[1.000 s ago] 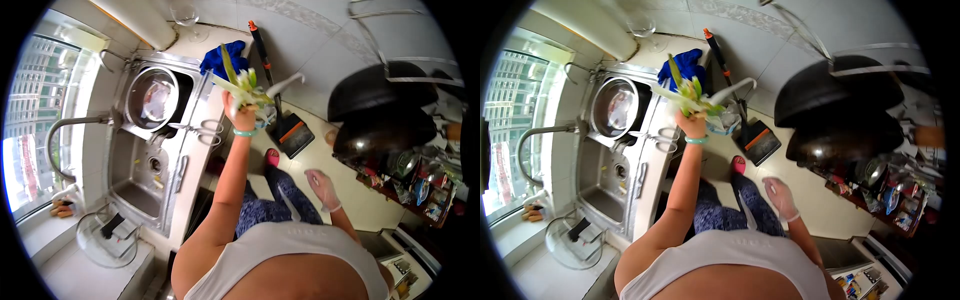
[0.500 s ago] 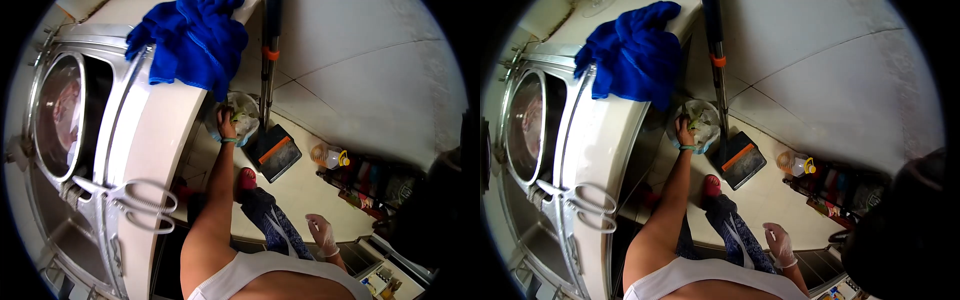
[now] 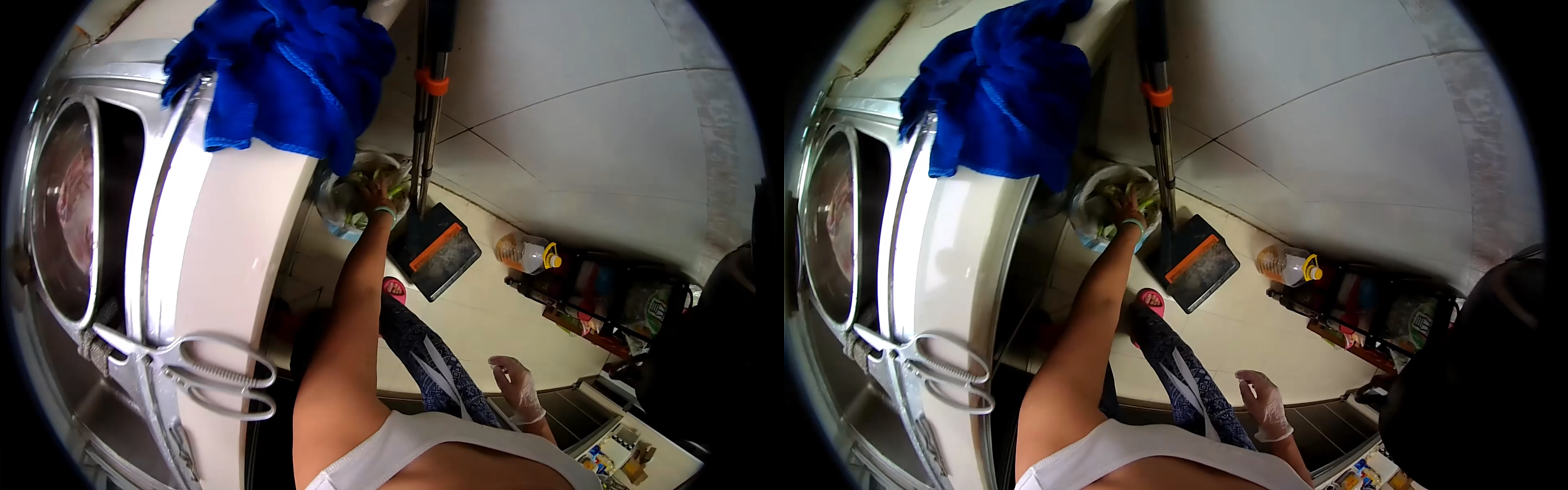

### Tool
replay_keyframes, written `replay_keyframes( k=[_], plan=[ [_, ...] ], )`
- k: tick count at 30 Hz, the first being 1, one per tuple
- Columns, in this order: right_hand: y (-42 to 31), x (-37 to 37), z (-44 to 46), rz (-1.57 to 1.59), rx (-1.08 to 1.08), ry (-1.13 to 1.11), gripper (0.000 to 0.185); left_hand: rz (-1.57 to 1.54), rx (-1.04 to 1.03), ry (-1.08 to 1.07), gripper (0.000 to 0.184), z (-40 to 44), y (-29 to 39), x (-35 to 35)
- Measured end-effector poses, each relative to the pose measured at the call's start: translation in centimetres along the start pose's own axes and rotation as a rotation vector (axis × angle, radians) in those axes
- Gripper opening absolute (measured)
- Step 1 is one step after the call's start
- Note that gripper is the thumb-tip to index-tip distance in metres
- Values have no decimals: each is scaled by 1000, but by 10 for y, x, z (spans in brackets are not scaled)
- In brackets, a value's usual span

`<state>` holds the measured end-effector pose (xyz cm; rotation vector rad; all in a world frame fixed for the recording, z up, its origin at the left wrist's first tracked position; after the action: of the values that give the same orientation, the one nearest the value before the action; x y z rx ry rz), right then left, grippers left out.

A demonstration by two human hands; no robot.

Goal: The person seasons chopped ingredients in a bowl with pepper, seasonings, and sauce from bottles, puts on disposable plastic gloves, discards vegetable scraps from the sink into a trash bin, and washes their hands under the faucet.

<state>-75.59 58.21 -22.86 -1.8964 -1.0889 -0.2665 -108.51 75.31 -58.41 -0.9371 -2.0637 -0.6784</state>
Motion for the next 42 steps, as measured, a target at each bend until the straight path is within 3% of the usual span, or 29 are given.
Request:
replay_keyframes(
  k=[5,10,11,12,14,19,25,31,33,34,37,39,41,42],
  plan=[
    [-21,2,-13,17,-8,-38,17,217,-30,-53,63,2,-3,-39],
    [-31,5,-12,-7,0,-26,18,641,-195,-11,59,-14,3,-54],
    [-26,3,-15,-14,-7,-23,18,634,-202,-15,59,-6,3,-69],
    [-17,1,-14,-29,-23,-17,18,596,-180,-170,59,16,-2,-105],
    [-4,-2,-12,-55,-39,-7,18,212,-73,-101,59,103,-18,-222],
    [-4,-3,-22,-35,-4,-25,18,-14,-16,-122,44,55,-7,-127],
    [9,17,-28,-108,-42,46,18,-123,93,-124,32,79,-33,-149],
    [9,8,-21,-78,36,54,17,-267,132,-199,41,73,-38,-151],
    [-3,7,-21,-66,50,30,17,-69,89,-80,42,22,-33,-94],
    [-12,8,-21,-69,68,13,17,44,0,-167,42,5,-27,-83],
    [-42,13,-30,-53,89,-35,17,-554,271,-179,40,-23,-58,-112],
    [-60,18,-37,-51,113,-43,17,-568,110,-278,40,-95,-61,-31],
    [-85,24,-47,-27,163,-59,16,-6,-192,-269,35,-130,-46,-11],
    [-100,27,-51,-30,192,-76,17,-71,-126,-287,30,-151,-52,2]
  ],
)
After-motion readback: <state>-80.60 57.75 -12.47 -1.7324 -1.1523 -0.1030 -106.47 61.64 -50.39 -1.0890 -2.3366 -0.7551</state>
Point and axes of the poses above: each hand's wrist, its own z-axis towards the middle knuckle, its own x-axis out of the back of the hand, y = z × x, the point moved 10 cm from there along z, towards the middle knuckle, and after that the axes turned 11 degrees about z, right-handed, at the moved point
